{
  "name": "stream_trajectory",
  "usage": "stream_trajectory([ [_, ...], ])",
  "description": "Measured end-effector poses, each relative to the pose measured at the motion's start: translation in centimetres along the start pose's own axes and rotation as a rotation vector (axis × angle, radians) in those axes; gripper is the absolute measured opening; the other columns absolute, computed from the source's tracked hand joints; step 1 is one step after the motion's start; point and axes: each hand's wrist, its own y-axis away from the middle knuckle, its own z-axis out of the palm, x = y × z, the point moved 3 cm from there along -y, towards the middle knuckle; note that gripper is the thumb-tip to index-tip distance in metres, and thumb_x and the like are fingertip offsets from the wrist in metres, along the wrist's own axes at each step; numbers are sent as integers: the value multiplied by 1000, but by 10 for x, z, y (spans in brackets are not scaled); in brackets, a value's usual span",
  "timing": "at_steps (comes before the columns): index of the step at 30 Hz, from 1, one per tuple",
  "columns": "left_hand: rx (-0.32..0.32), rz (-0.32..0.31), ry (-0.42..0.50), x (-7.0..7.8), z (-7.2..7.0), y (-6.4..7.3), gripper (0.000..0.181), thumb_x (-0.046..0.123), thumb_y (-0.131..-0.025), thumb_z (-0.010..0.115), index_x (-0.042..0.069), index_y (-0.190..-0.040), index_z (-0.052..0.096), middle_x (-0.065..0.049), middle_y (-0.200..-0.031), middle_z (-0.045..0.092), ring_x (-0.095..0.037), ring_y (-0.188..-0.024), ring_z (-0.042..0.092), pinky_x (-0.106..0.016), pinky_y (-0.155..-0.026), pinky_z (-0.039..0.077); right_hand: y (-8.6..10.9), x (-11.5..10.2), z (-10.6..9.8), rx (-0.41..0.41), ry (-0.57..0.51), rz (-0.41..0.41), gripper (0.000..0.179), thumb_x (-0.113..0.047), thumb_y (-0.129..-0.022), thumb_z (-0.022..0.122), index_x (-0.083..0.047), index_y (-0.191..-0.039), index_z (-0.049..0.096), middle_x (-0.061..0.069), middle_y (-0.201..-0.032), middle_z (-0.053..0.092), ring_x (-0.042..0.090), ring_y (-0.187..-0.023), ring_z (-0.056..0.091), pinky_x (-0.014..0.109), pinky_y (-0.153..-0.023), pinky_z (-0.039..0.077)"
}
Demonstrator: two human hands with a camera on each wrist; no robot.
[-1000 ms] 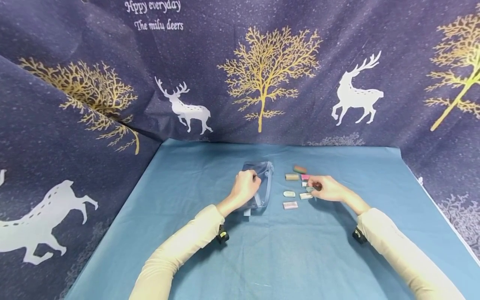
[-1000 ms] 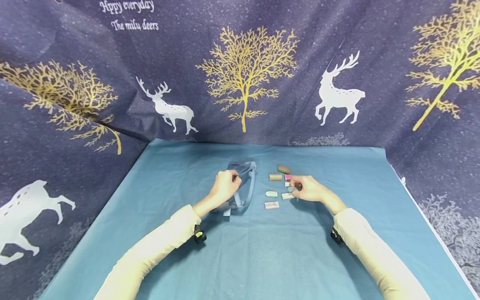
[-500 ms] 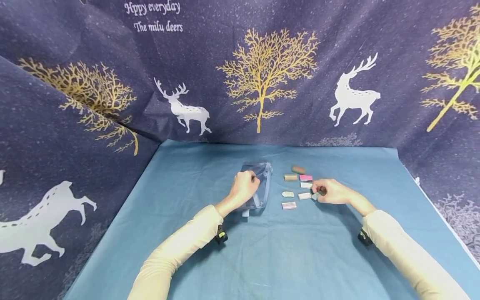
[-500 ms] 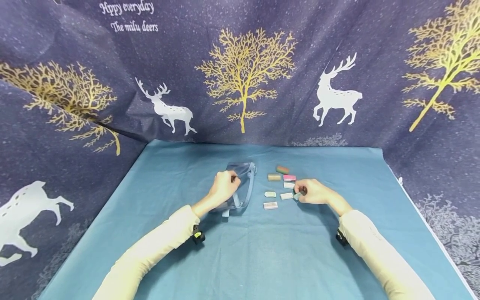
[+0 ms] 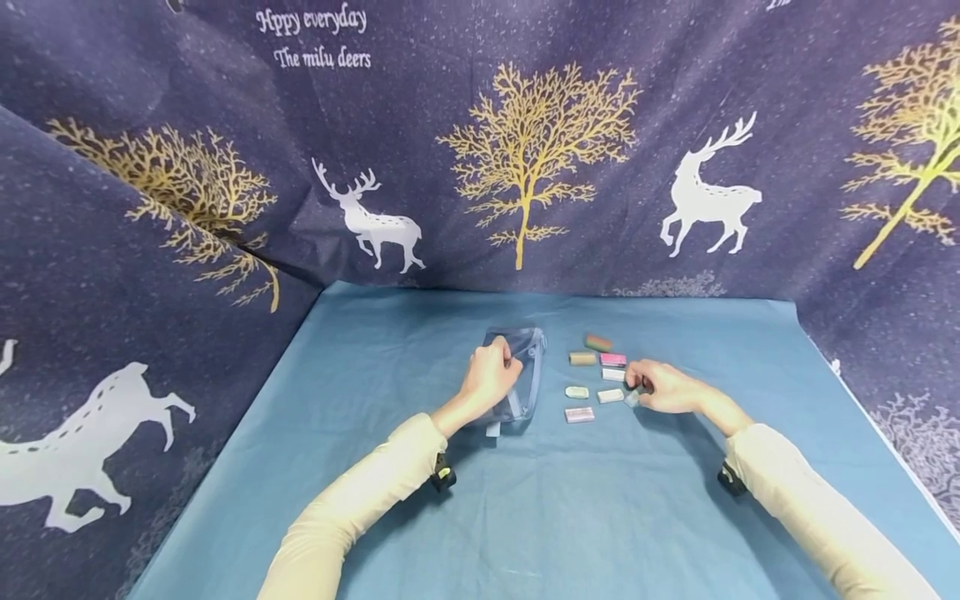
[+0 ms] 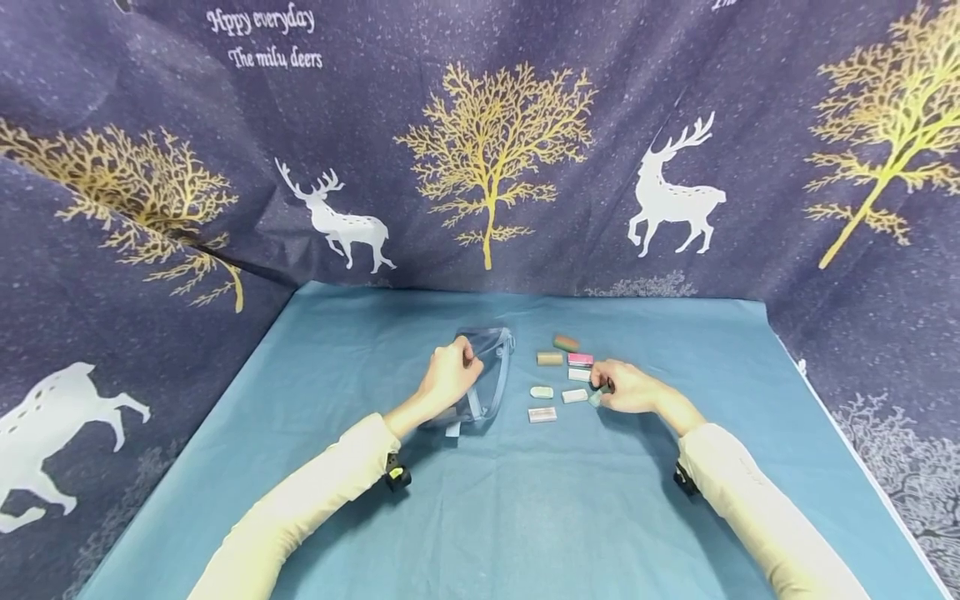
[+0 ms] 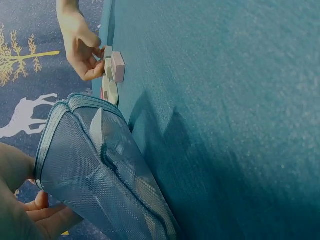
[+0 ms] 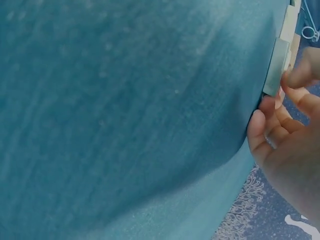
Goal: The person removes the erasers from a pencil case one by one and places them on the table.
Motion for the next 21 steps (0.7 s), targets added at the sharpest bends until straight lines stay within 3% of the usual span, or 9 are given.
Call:
stream_trajectory([
  [6,10,1,-27,-2,0,0,16,18,-81,54,14,-70,44,3,-55,45,-11,-49,46,-21,-46,36,-4,-2,-2,98,35,13,20,-3,-70,59,-11,-86,50,1,-75,49,10,-65,42,24,-58,35],
  [12,4,45,-7,-1,-3,1,21,15,-84,51,13,-68,38,5,-52,34,-8,-44,36,-19,-42,30,-14,-11,-5,216,130,-29,18,-8,-71,62,-12,-84,50,-1,-73,48,11,-65,42,25,-58,36],
  [21,-18,75,-15,-1,0,1,22,15,-88,46,15,-70,32,4,-57,27,-7,-45,28,-19,-43,24,-34,-36,3,180,47,-132,12,-3,-77,57,-8,-85,51,0,-74,47,5,-60,40,21,-53,35],
])
